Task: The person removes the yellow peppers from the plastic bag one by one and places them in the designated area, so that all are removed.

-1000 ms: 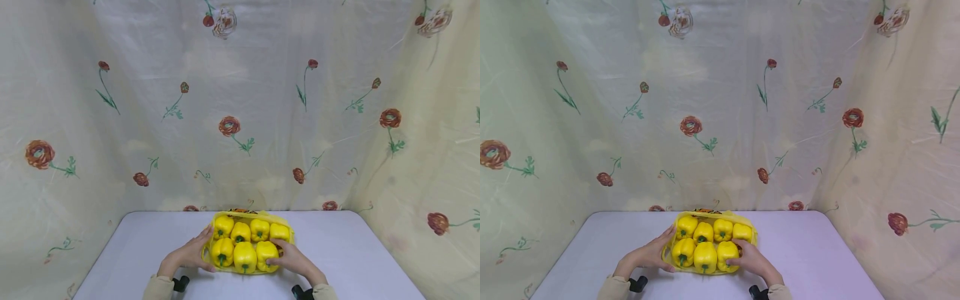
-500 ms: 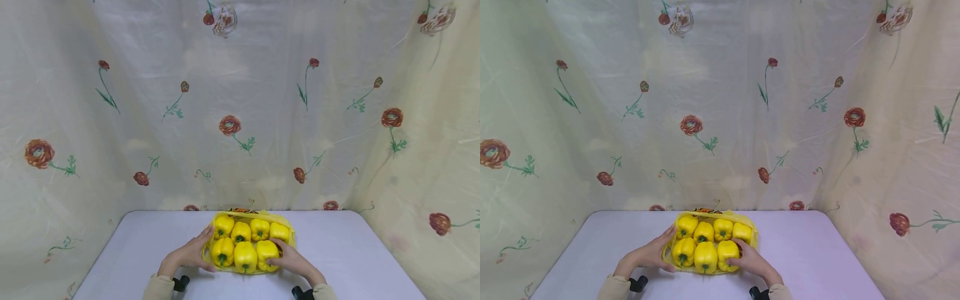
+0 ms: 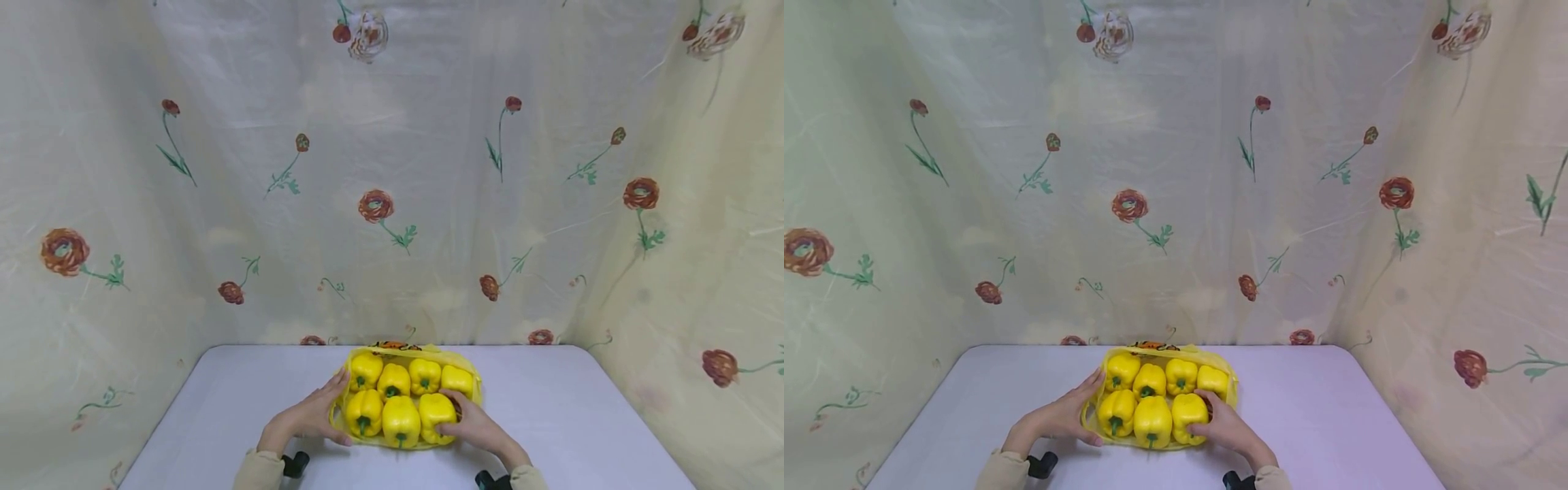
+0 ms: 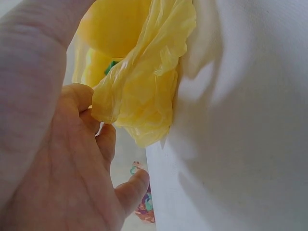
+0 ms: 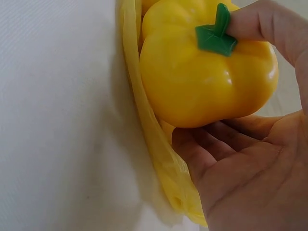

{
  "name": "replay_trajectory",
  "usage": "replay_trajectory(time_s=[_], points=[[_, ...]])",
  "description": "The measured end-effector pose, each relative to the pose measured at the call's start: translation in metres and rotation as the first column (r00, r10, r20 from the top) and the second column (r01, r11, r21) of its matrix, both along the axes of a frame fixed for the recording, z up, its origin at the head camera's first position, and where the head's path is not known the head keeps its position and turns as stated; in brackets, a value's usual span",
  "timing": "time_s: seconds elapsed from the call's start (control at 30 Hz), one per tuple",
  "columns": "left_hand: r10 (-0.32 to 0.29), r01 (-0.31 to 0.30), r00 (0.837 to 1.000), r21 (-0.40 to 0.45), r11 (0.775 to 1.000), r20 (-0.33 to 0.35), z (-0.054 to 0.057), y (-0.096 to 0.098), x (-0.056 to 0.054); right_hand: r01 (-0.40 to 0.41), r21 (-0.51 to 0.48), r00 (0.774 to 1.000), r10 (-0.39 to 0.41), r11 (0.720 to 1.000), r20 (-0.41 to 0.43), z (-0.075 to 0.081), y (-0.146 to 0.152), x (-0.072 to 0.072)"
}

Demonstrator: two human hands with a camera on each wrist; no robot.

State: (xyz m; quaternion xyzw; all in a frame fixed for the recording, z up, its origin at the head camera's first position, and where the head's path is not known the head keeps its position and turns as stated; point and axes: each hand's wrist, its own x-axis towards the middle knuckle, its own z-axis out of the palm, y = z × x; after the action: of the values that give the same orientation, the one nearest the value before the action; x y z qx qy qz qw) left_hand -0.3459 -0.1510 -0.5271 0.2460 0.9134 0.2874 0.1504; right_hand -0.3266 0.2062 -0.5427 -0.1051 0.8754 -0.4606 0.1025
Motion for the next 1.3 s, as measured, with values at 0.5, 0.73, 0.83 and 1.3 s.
replay_trajectory(time_s=[0.5, 0.73, 0.83, 1.3], points=[[0.003, -0.003, 1.0, -0.005, 1.0, -0.005, -0.001, 0.0, -0.001, 0.014, 0.024, 0.998, -0.013, 1.0, -0.059, 0.007, 0.006, 0.002], [0.0, 0.0, 1.0, 0.0, 1.0, -0.004, 0.0, 0.0, -0.001, 0.006, 0.034, 0.998, -0.004, 0.999, -0.058, 0.013, 0.007, 0.002], [0.008, -0.008, 1.0, 0.0, 1.0, 0.006, -0.001, -0.001, -0.002, 0.014, 0.049, 0.999, -0.012, 0.999, -0.052, 0.017, 0.007, 0.002], [0.017, -0.016, 1.0, -0.012, 1.0, 0.013, 0.0, 0.0, -0.001, -0.001, 0.007, 1.0, 0.001, 1.0, -0.02, 0.028, 0.01, 0.004]])
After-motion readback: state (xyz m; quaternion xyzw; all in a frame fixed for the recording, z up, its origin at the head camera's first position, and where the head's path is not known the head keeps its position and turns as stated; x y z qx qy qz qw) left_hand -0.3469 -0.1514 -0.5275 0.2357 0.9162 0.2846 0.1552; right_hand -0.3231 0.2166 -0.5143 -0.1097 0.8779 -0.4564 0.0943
